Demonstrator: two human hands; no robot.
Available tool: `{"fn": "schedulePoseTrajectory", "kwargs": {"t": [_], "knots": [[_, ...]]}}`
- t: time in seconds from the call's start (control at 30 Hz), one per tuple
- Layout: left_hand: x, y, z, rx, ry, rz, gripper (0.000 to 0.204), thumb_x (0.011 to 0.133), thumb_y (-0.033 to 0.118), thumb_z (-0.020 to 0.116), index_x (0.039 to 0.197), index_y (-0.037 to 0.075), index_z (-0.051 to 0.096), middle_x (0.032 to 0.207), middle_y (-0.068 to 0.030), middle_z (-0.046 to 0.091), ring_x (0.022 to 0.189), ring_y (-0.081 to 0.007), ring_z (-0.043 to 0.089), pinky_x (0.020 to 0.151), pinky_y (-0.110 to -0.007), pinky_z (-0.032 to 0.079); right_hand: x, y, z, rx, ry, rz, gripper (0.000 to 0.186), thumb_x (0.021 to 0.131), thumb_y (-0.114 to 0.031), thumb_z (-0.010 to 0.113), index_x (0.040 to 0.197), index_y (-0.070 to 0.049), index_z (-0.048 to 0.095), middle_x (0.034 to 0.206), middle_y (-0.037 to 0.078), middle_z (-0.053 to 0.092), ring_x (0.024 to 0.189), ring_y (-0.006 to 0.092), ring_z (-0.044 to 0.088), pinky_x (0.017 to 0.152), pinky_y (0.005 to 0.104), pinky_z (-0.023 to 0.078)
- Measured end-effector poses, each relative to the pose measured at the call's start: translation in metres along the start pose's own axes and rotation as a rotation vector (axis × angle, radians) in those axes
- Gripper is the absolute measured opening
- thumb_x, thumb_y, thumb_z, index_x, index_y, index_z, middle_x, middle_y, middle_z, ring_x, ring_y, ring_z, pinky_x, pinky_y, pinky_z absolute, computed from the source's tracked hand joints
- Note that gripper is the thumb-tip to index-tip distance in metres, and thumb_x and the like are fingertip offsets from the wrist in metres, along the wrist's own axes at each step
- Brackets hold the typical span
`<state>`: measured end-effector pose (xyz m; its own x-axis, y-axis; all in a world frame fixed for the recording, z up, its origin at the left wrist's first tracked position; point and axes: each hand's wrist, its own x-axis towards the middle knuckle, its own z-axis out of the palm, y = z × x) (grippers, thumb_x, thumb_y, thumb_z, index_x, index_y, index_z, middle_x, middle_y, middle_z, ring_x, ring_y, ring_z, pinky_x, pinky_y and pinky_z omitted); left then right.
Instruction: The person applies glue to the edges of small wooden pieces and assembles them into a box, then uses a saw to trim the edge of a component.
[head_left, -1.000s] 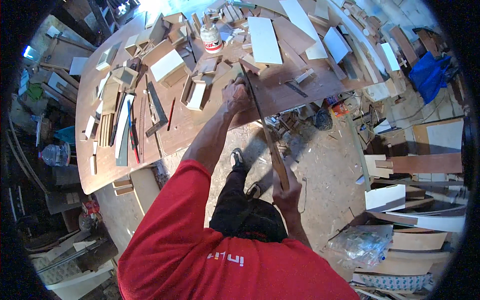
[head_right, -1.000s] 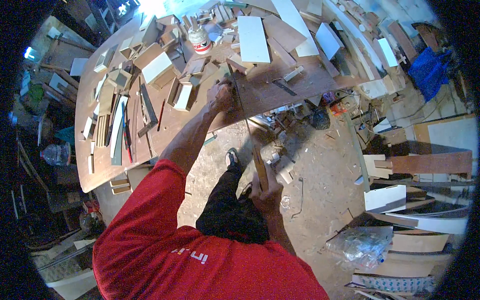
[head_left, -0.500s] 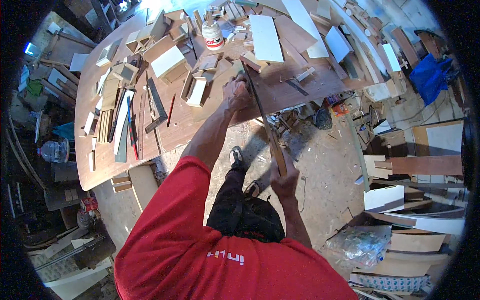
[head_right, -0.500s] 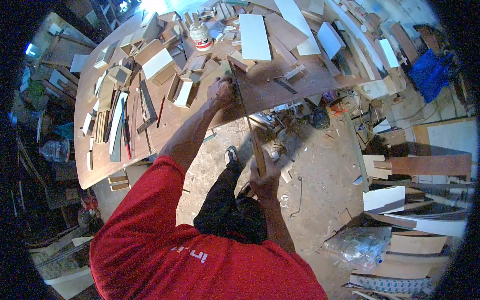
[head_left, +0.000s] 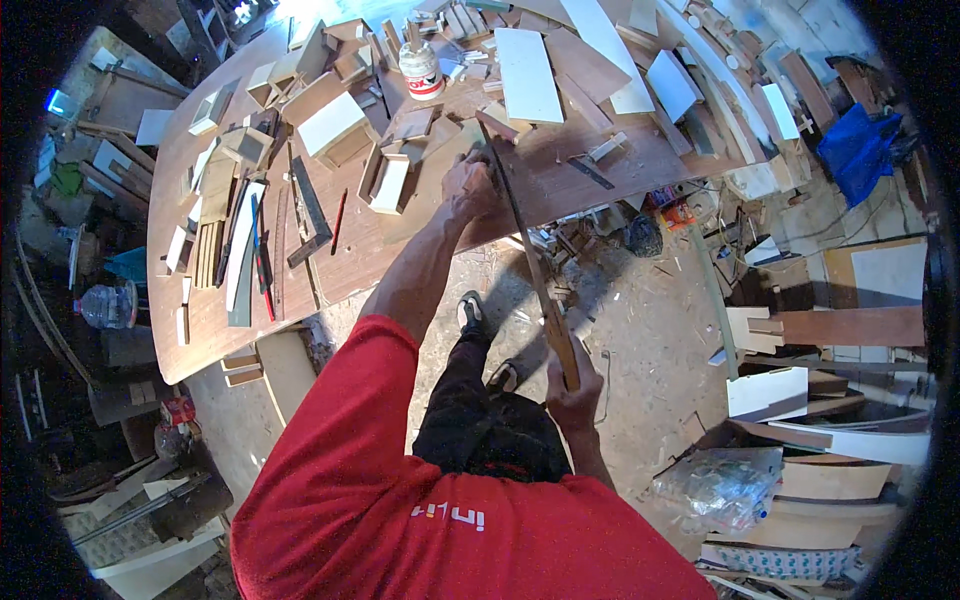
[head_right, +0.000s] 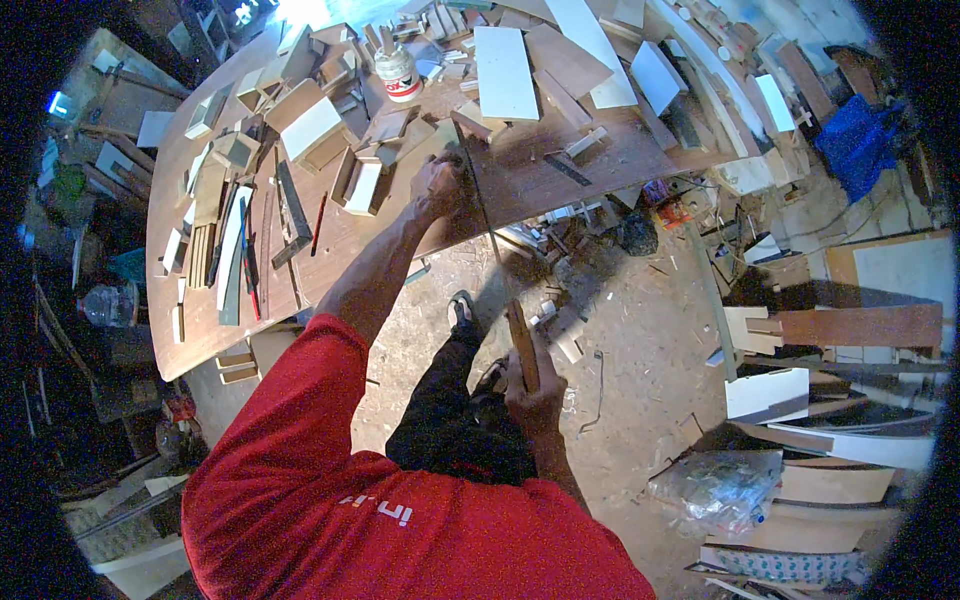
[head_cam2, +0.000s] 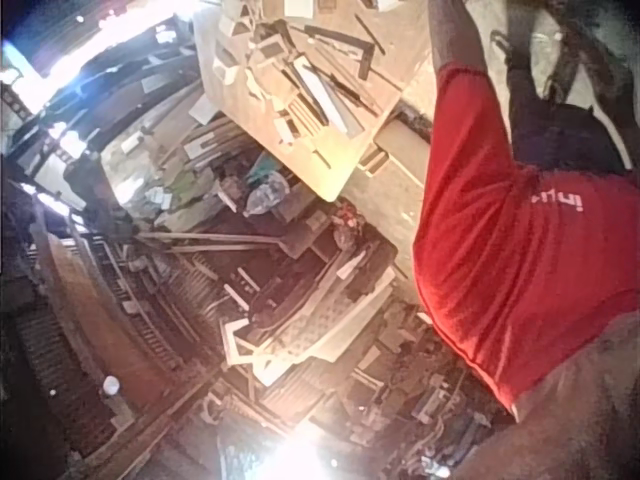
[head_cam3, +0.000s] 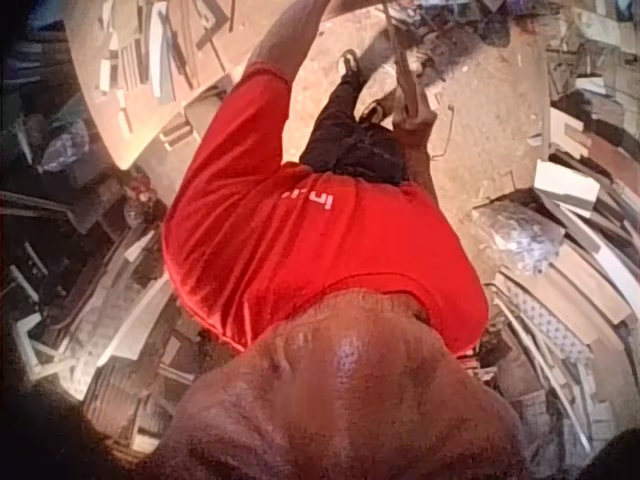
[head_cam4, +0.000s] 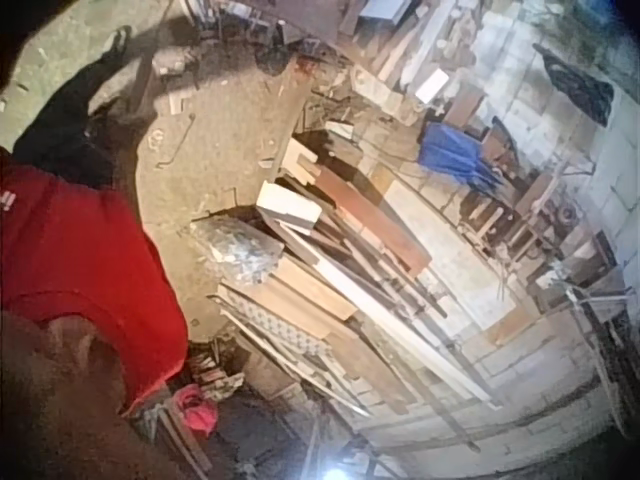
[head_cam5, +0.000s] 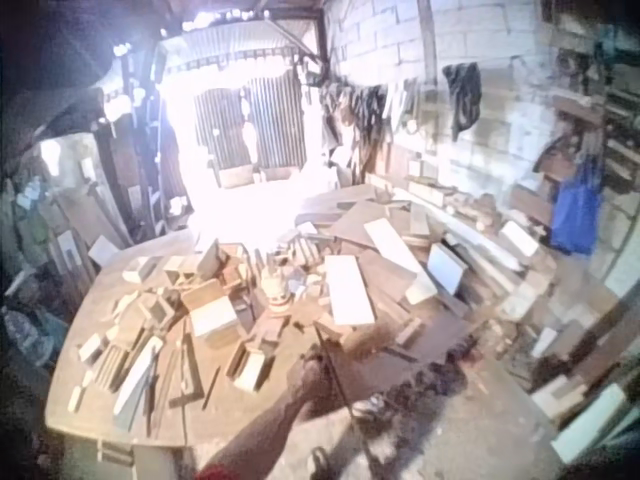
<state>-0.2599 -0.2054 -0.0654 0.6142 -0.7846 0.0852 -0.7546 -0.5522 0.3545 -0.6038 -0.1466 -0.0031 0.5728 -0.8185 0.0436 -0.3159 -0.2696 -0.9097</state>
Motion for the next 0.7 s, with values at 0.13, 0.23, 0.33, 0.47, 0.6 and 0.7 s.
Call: {"fn": "schedulePoseTrajectory", "kwargs": {"t": [0.13,0.23,0.33,0.47,0.6,0.7], "knots": [[0.002,0.013,-0.004,-0.036,-0.045,0.008,0.03,0.074,0.021,0.063,0.103,0.012,0.064,0.099,-0.0133,0.064,0.1,-0.0354,0.057,0.079,-0.046,0.052,0.016,0.015,0.008,-0.042,0.032,-0.024,0.03,0.088,-0.011,0.058,0.115,0.003,0.059,0.094,0.024,0.067,0.086,0.0262,0.069,0.068,0.0356,0.052],[0.008,-0.023,0.021,-0.071,0.072,0.029,0.031,0.074,0.021,0.062,0.104,0.015,0.064,0.099,-0.0125,0.064,0.1,-0.0348,0.057,0.079,-0.046,0.051,0.029,0.015,0.017,-0.016,-0.021,-0.054,0.033,0.087,-0.012,0.058,0.117,0.003,0.057,0.094,0.024,0.067,0.084,0.0289,0.069,0.068,0.0353,0.053],[0.002,0.003,0.002,-0.015,-0.05,0.009,0.032,0.075,0.021,0.061,0.107,0.015,0.063,0.101,-0.0112,0.064,0.099,-0.0344,0.056,0.08,-0.046,0.051,0.007,0.006,0.002,-0.02,-0.007,0.02,0.037,0.086,-0.011,0.058,0.12,0.003,0.056,0.094,0.022,0.067,0.08,0.0315,0.07,0.067,0.0358,0.054],[0.001,0.006,0.002,-0.123,0.048,-0.01,0.033,0.075,0.02,0.061,0.107,0.015,0.063,0.098,-0.0111,0.065,0.098,-0.0348,0.057,0.077,-0.046,0.051,0.022,0.015,0.008,-0.045,0.076,-0.131,0.034,0.087,-0.012,0.058,0.117,0.003,0.057,0.09,0.021,0.067,0.072,0.0305,0.069,0.061,0.0362,0.053],[0.004,0.004,-0.006,-0.023,0.021,0.024,0.031,0.076,0.02,0.059,0.106,0.015,0.062,0.099,-0.0126,0.064,0.097,-0.0349,0.058,0.075,-0.044,0.052,0.025,0.006,0.012,-0.033,-0.06,0.018,0.035,0.089,-0.008,0.056,0.12,0.007,0.055,0.103,0.022,0.067,0.094,0.0258,0.068,0.077,0.0348,0.053],[0.001,0.006,-0.007,-0.054,-0.039,-0.03,0.03,0.076,0.02,0.059,0.106,0.014,0.062,0.1,-0.0132,0.064,0.097,-0.0347,0.057,0.076,-0.043,0.051,-0.006,0.012,-0.002,-0.003,0.031,-0.048,0.034,0.089,-0.01,0.056,0.12,0.005,0.057,0.101,0.021,0.067,0.088,0.0247,0.068,0.071,0.0362,0.053]]}}
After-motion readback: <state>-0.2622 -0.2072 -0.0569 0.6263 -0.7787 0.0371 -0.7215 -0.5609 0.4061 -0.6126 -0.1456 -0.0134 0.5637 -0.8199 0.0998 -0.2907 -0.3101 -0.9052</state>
